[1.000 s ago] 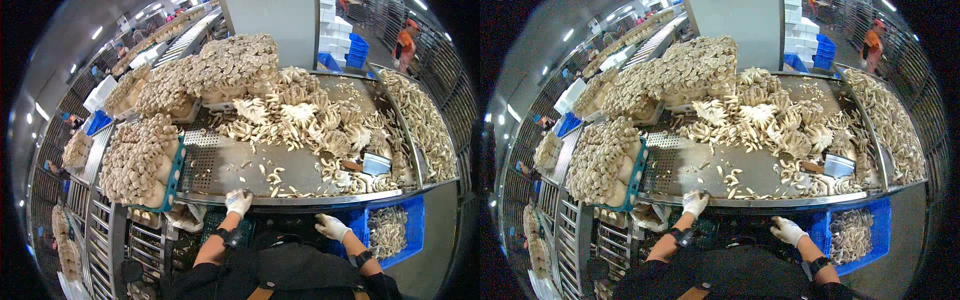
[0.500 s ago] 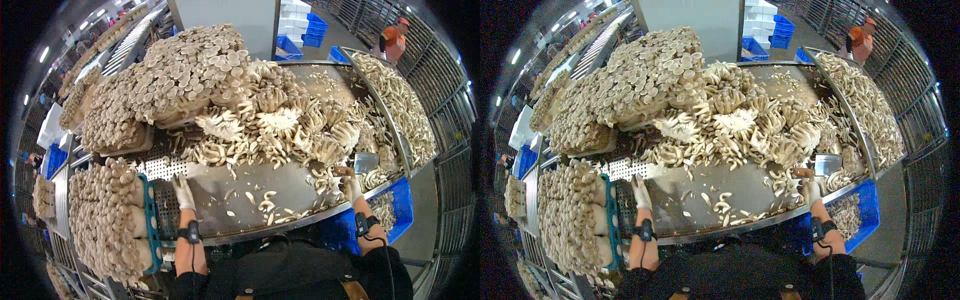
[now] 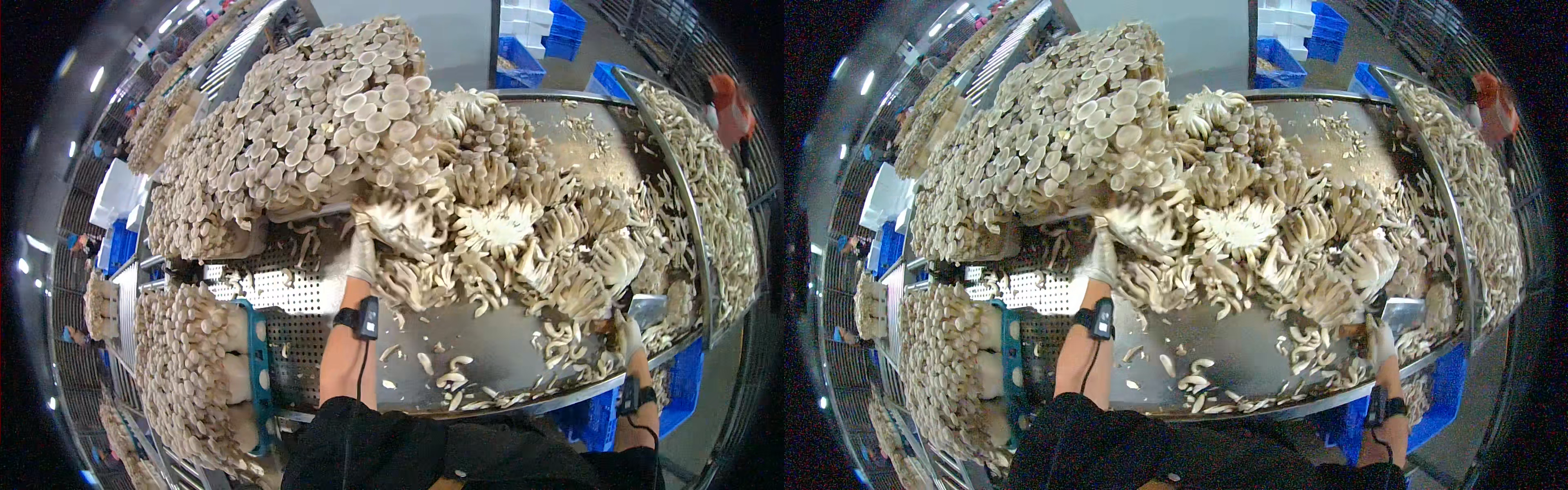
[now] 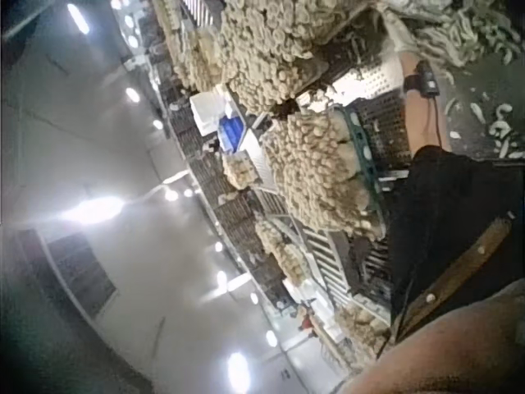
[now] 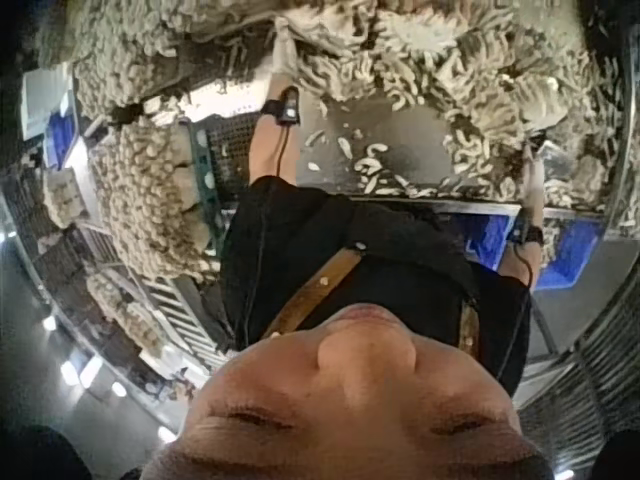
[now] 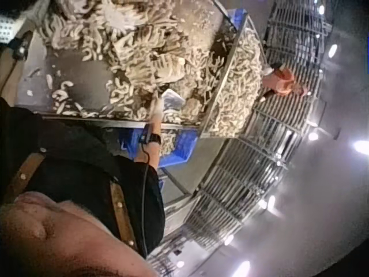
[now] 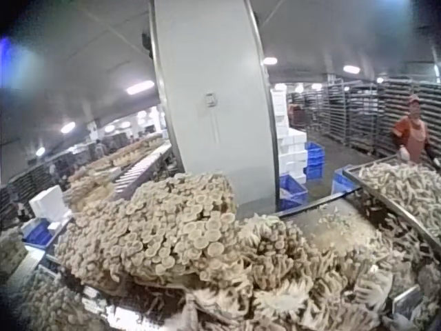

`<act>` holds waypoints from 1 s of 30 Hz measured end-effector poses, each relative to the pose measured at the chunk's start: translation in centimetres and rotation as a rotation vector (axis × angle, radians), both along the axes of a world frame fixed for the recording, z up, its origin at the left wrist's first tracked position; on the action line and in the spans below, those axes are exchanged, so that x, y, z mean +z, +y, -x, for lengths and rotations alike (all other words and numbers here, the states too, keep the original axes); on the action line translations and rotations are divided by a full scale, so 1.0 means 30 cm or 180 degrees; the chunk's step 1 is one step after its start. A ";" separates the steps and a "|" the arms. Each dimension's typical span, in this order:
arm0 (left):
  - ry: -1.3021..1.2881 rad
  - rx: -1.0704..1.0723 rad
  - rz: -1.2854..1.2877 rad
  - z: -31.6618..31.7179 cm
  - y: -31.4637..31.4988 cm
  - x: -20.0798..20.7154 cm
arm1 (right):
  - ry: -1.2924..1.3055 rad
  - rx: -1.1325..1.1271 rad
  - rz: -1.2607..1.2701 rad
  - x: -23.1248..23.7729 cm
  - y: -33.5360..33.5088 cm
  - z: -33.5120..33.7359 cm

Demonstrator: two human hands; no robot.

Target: Sorting, shredding, and cutting clusters of mushrooms on a production line.

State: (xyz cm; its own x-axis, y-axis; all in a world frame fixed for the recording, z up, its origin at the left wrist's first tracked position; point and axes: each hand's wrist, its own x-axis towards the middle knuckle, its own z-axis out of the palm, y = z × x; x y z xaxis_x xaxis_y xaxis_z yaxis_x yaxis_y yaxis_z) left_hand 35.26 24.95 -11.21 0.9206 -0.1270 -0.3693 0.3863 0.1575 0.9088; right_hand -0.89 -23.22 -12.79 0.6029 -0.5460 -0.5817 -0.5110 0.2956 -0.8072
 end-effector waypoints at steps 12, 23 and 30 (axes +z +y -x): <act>0.0320 -0.0324 0.2269 0.267 -1.001 -0.085 | -0.0968 -0.0694 0.0862 0.079 -0.225 0.486; -0.1765 -0.1337 -0.2466 0.383 -0.597 0.206 | -0.1045 0.1072 0.2394 0.364 -0.116 0.328; -0.0936 -0.0856 -0.4059 0.787 -0.061 -0.087 | -0.1727 0.2322 0.3920 0.093 0.211 0.051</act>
